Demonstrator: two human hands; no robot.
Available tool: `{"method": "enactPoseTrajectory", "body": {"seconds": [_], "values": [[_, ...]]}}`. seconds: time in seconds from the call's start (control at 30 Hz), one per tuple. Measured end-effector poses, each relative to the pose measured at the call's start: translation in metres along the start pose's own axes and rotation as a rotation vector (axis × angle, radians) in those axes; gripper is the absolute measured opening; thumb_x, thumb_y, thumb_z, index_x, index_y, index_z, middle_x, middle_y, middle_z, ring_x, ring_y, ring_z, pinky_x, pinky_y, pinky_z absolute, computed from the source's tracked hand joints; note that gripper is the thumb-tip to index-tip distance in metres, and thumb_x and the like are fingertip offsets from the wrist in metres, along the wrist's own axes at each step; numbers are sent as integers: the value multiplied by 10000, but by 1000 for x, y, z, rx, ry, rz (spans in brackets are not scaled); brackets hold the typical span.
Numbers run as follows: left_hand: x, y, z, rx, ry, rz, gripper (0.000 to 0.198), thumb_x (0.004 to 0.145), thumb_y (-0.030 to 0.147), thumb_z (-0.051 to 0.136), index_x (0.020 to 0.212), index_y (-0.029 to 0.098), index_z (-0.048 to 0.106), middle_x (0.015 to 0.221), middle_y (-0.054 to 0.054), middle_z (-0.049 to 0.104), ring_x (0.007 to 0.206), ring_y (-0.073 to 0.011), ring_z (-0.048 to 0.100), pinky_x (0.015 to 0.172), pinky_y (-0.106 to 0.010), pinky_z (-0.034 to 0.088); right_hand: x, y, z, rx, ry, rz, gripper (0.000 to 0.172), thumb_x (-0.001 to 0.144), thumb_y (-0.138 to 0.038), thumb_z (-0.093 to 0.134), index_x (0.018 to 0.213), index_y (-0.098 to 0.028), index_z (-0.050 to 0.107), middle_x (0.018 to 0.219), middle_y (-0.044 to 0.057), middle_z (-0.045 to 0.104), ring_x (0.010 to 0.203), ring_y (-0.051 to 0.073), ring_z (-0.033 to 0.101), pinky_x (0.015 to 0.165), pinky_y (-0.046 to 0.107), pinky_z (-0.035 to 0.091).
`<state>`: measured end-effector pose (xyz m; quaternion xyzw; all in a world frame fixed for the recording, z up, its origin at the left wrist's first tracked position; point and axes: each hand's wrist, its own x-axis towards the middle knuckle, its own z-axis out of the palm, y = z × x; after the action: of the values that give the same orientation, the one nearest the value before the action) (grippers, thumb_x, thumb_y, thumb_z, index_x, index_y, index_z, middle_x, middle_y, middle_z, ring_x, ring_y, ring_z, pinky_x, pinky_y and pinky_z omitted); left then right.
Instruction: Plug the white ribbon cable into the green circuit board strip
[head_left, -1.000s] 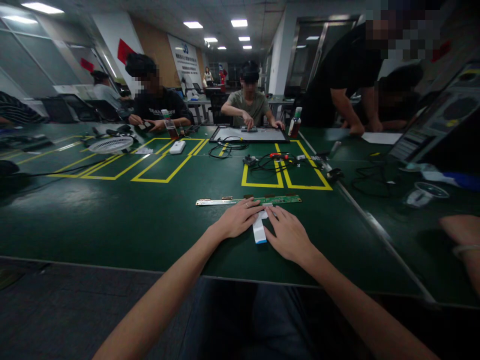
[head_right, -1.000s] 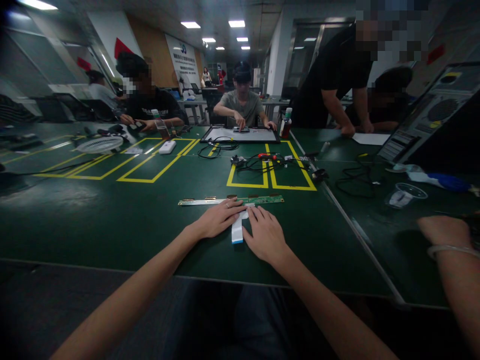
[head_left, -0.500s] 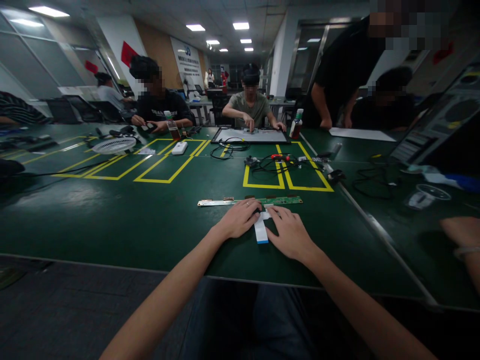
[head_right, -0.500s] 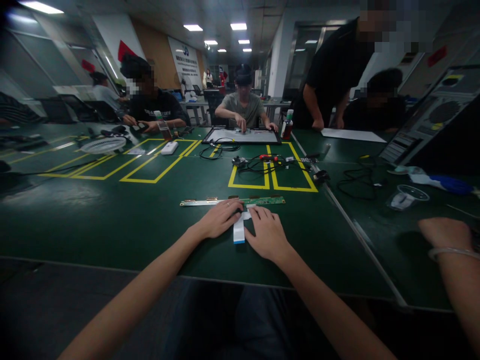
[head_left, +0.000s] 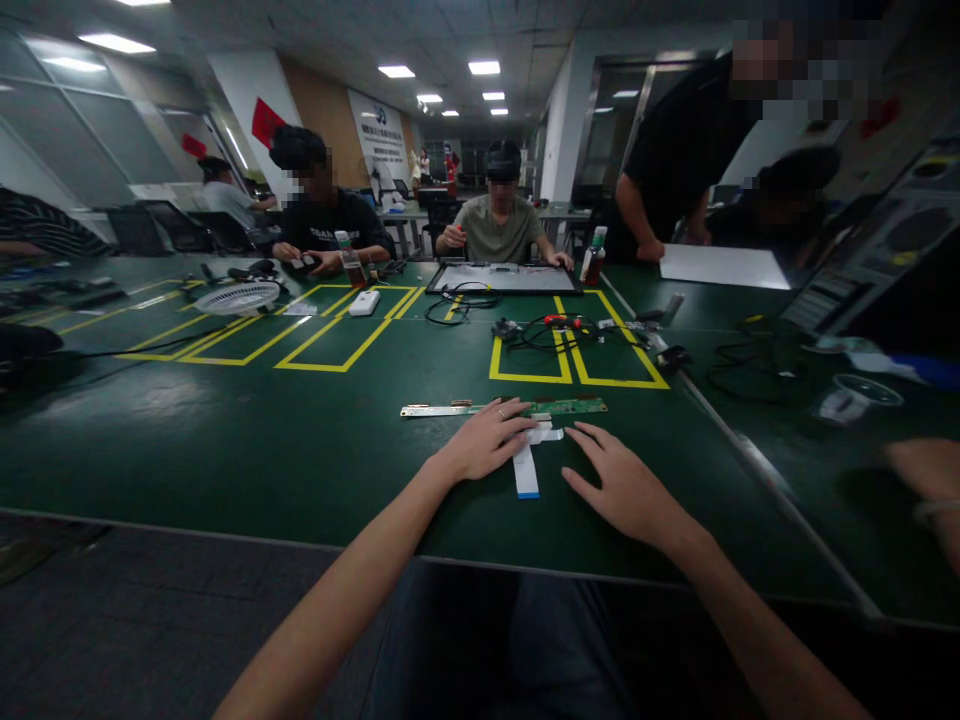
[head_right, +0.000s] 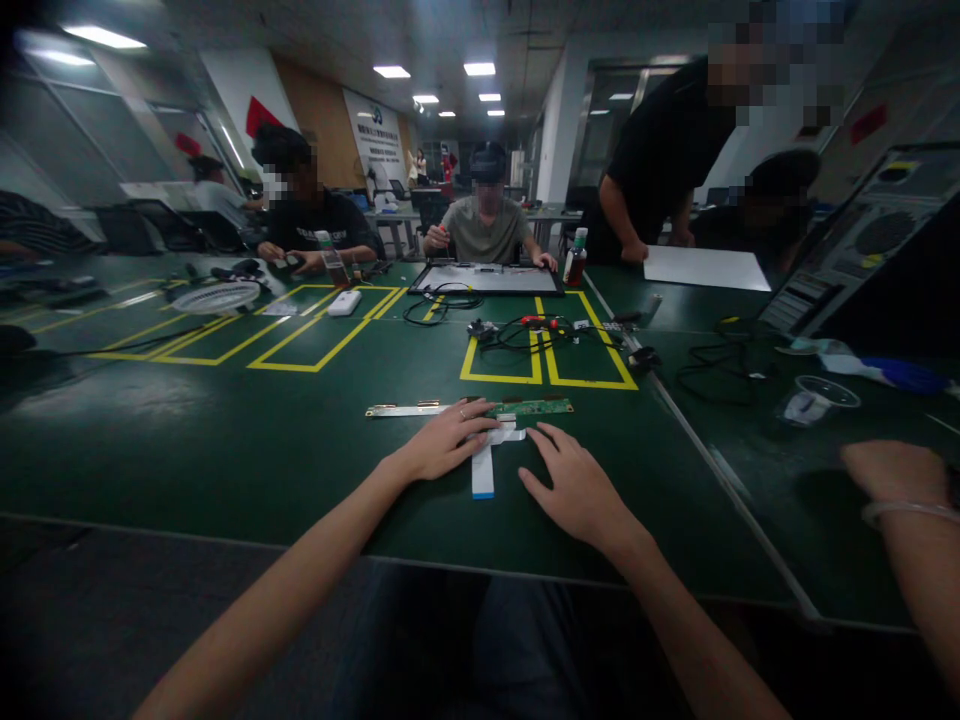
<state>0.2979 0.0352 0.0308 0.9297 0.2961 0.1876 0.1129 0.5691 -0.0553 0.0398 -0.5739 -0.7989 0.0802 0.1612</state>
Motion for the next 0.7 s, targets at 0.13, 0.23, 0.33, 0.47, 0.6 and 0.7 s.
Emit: {"method": "enactPoseTrajectory", "body": {"seconds": [0.13,0.23,0.33,0.47,0.6,0.7], "values": [[6,2,-3,7,-59,31,455,1118,412,372,1507,309,582,1696,-61,416,1596,-262,342,1329,-570,193,-28,25,0,13,67,32,590,1053,-541,484,1550,-227,524,1604,138,518,1444,330,529,1202,554,454],[8,2,-5,-7,-101,40,483,1106,442,401,1539,293,551,1675,-76,449,1575,-275,378,1311,-565,242,-40,31,3,18,111,33,555,1065,-524,469,1542,-248,534,1591,128,536,1430,323,548,1188,548,472],[8,2,-5,-11,-115,34,514,1104,459,398,1574,282,510,1666,-83,461,1571,-280,383,1292,-545,288,-43,31,6,-14,133,30,539,1061,-504,478,1525,-242,557,1573,129,556,1434,330,541,1178,556,478],[6,3,-3,-1,-128,19,534,1116,481,342,1602,299,468,1678,-69,447,1574,-275,375,1294,-541,280,-40,30,8,-24,130,23,537,1062,-488,482,1528,-231,551,1574,128,556,1443,321,529,1191,553,462],[-3,2,-5,32,-115,-25,552,1127,495,279,1598,289,479,1679,-83,444,1578,-275,372,1299,-546,271,-41,30,7,-13,128,23,530,1067,-485,477,1525,-231,553,1581,130,549,1449,318,524,1198,554,453],[-21,-3,-14,77,-97,-88,560,1128,497,276,1590,273,497,1663,-103,464,1562,-283,402,1289,-541,303,-42,30,6,-3,133,25,529,1064,-484,478,1528,-242,552,1579,124,553,1452,321,523,1196,560,454]]}}
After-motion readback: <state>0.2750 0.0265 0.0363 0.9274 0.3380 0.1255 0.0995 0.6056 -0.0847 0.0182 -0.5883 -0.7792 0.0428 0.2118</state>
